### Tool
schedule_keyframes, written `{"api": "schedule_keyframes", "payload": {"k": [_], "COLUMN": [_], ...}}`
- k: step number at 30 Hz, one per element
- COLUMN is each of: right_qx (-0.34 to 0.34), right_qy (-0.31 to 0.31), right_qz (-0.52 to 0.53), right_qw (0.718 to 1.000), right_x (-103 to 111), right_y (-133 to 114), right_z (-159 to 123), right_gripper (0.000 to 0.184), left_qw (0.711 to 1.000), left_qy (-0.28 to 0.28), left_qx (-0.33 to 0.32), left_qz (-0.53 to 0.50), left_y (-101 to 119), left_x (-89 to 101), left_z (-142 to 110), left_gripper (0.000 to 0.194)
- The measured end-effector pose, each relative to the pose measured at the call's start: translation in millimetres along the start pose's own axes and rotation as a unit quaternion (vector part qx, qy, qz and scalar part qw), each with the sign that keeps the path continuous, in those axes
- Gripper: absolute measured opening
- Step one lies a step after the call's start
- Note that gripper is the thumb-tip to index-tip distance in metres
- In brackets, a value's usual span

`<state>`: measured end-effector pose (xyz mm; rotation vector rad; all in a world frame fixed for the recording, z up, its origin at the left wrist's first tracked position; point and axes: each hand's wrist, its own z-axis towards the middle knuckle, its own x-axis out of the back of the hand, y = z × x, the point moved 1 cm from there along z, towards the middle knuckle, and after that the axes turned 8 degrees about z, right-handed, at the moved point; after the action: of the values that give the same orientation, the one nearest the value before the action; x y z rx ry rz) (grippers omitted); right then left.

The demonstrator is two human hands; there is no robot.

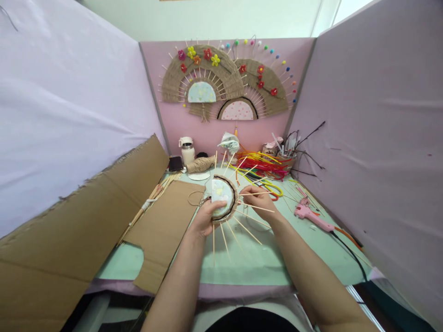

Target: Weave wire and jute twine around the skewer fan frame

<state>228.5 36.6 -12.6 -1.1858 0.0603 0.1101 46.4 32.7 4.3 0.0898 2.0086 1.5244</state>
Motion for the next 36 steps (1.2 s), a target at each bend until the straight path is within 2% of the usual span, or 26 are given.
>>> {"api": "schedule_keyframes", "payload": {"k": [4,9,16,20,24,30,33,36], "right_qx": [0.106,0.161,0.154,0.173,0.184,0.224,0.184,0.127], "right_qy": [0.068,0.091,0.123,0.187,0.243,0.258,0.262,0.238], "right_qz": [-0.084,-0.129,-0.128,-0.173,-0.152,-0.149,-0.123,-0.09], "right_qw": [0.988,0.974,0.972,0.951,0.94,0.928,0.939,0.959], "right_x": [-2,-5,0,8,20,29,34,36], "right_y": [-5,-7,-3,-8,-13,-21,-20,-15], "right_z": [-1,-5,-4,-2,0,2,4,7], "right_gripper": [0.016,0.013,0.017,0.017,0.015,0.014,0.018,0.022], "left_qw": [0.999,0.997,0.997,0.997,0.996,0.999,1.0,0.999], "left_qy": [-0.039,-0.069,-0.052,-0.032,-0.003,0.014,-0.008,-0.038], "left_qx": [-0.009,-0.021,0.001,0.003,-0.01,-0.021,-0.004,0.002], "left_qz": [-0.003,-0.023,-0.055,-0.073,-0.085,-0.037,-0.018,-0.005], "left_y": [0,-3,-3,1,4,3,2,2], "left_x": [-2.9,-2.4,-0.8,1.0,4.1,4.3,3.4,3.0], "left_z": [1,2,3,3,4,6,4,1], "left_gripper": [0.038,0.043,0.038,0.04,0.047,0.039,0.036,0.039]}}
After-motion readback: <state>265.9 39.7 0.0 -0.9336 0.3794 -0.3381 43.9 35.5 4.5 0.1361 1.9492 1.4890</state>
